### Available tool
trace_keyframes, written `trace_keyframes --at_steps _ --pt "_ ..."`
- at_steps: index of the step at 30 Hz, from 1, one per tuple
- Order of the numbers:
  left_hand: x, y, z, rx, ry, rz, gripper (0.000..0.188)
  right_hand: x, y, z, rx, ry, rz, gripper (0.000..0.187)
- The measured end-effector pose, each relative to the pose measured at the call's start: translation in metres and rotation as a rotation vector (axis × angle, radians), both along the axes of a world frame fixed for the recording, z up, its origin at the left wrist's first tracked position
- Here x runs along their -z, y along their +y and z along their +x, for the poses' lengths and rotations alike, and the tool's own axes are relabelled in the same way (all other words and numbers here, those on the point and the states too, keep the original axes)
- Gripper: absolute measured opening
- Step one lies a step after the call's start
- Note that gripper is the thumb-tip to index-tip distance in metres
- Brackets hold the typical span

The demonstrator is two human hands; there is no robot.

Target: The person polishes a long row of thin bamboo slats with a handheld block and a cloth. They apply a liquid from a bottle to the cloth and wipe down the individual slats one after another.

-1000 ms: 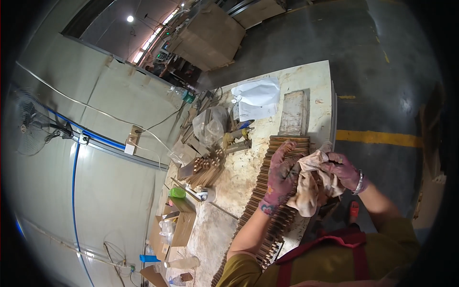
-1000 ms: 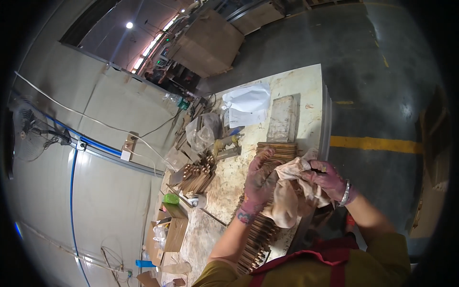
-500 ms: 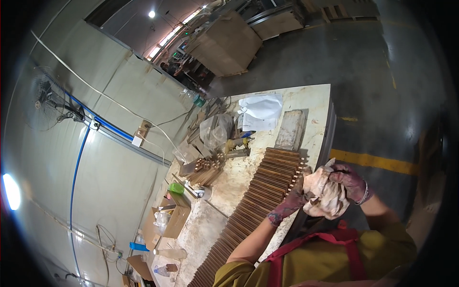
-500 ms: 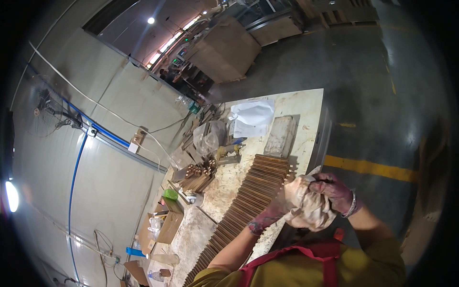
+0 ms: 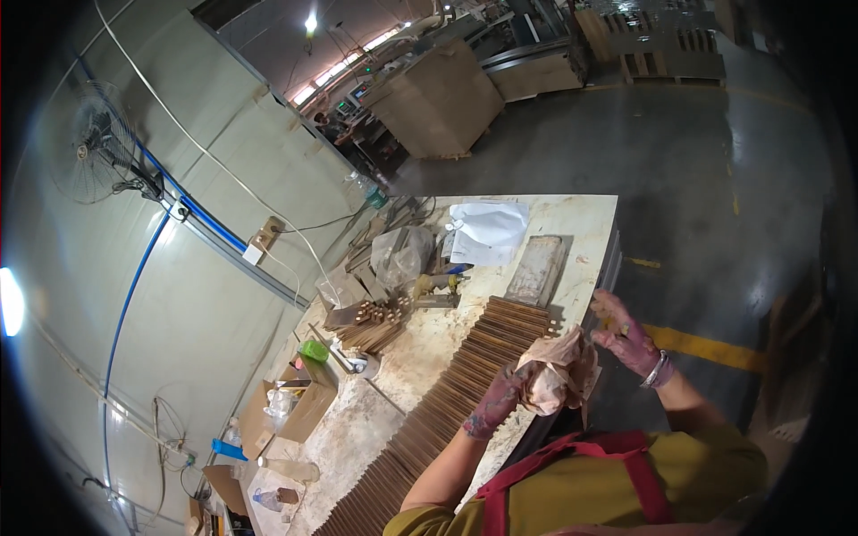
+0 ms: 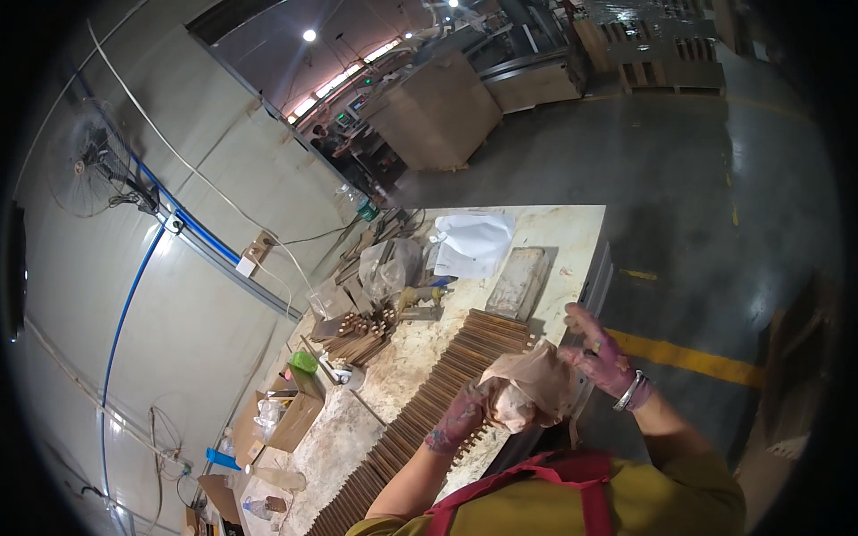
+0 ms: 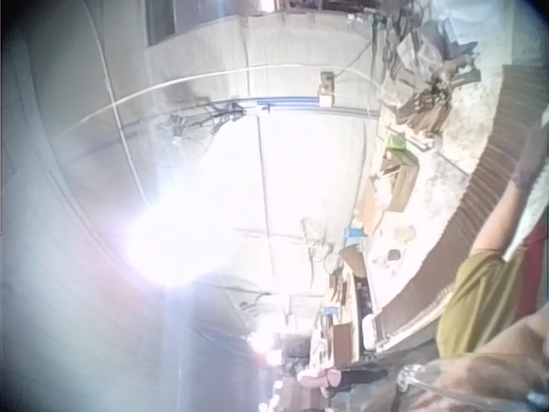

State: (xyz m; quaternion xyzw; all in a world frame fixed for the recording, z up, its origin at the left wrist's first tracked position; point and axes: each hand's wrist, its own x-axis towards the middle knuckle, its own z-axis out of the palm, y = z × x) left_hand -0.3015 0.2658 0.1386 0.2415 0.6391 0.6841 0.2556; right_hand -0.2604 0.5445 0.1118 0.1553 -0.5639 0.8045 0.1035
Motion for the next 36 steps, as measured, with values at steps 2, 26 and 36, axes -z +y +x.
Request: trace_keyframes --at_steps 2,26,36 --pt "-0.014 0.005 0.011 0.056 0.019 -0.003 0.053 0.01 -0.004 -0.007 -0.276 -0.137 -0.183 0.097" --pt "0.107 0.041 0.022 0.571 -0.863 0.638 0.065 -0.008 -0.026 0.018 -0.594 -0.441 -0.97 0.038" --pt "0.001 0.066 0.014 0.131 -0.784 0.557 0.037 0.101 0.027 0.037 -0.051 -0.447 -0.515 0.019"
